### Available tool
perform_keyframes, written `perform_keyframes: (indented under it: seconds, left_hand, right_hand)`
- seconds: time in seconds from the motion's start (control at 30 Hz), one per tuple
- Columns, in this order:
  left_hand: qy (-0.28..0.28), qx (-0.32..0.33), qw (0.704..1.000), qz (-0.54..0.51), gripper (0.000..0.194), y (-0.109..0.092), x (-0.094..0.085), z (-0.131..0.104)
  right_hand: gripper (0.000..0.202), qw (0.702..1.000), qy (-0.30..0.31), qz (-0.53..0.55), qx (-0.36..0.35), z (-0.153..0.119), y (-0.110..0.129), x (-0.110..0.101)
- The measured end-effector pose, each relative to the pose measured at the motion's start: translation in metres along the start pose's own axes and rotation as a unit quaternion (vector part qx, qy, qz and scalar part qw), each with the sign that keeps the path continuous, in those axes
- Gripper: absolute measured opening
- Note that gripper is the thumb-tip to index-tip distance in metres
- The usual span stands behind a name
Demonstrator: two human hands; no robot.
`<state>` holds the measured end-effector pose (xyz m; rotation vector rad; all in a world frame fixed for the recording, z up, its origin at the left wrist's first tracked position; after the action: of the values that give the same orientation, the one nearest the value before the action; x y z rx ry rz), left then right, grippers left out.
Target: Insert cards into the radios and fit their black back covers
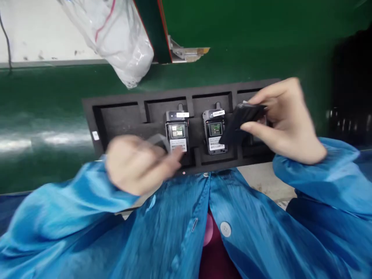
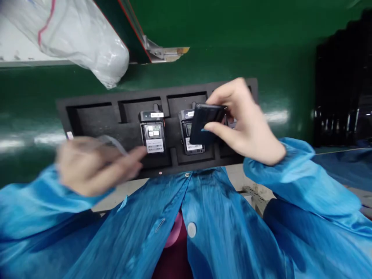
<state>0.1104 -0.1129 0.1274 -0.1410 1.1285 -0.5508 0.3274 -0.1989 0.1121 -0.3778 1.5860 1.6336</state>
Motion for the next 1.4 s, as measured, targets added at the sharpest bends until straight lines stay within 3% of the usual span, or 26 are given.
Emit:
perform_keyframes:
  seconds: [0.03,0.1,0.2,0.3,0.43,0.6,0.73,0.97,1.23,1.4]
  left_hand:
    - [-0.017,0.038,0.999,0.027,0.028,-0.015,0.009,0.004]
    - [-0.02,0.031,0.999,0.035,0.041,-0.026,0.035,0.011]
    - [0.032,-0.041,0.997,0.052,0.061,-0.02,0.077,0.013]
    - [0.08,-0.06,0.992,0.072,0.07,-0.016,0.094,0.009]
    - [0.105,-0.055,0.99,0.075,0.072,-0.015,0.097,0.006]
    - [0.109,-0.059,0.989,0.077,0.074,-0.013,0.103,0.006]
    - [0.104,-0.057,0.989,0.084,0.073,-0.014,0.103,0.007]
    - [0.098,-0.056,0.991,0.073,0.07,-0.015,0.101,0.006]
    - [0.106,-0.113,0.988,0.028,0.07,-0.015,0.109,0.002]
    - [0.087,-0.114,0.989,0.032,0.075,-0.012,0.113,0.001]
  right_hand:
    - [0.04,0.999,0.035,0.01,-0.001,0.0,0.001,0.018]
    - [0.036,0.997,0.073,0.021,-0.003,0.0,0.0,0.041]
    - [0.036,0.995,0.1,0.008,0.006,0.0,-0.008,0.055]
    - [0.039,0.992,0.12,-0.022,0.011,-0.002,-0.017,0.062]
    - [0.04,0.992,0.117,-0.043,0.005,-0.005,-0.023,0.069]
    - [0.035,0.993,0.091,-0.063,-0.045,-0.003,-0.013,0.074]
    - [0.034,0.983,0.049,-0.162,-0.076,-0.005,-0.009,0.069]
    - [0.037,0.968,0.047,-0.236,-0.065,-0.009,-0.02,0.076]
    - [0.032,0.93,0.056,-0.351,-0.095,-0.016,-0.009,0.081]
    - [0.032,0.892,0.002,-0.429,-0.143,-0.02,-0.011,0.084]
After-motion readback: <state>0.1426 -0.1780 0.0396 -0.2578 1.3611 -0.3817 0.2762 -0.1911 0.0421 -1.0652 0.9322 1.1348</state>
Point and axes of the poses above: each hand's wrist, its own z-axis towards the middle knuckle, its own x-axis out of the palm, y = z × x, the point moved 10 cm from there along z, towards the middle knuckle, and after that the axes turned 15 degrees about -z, right-handed, at the moved point
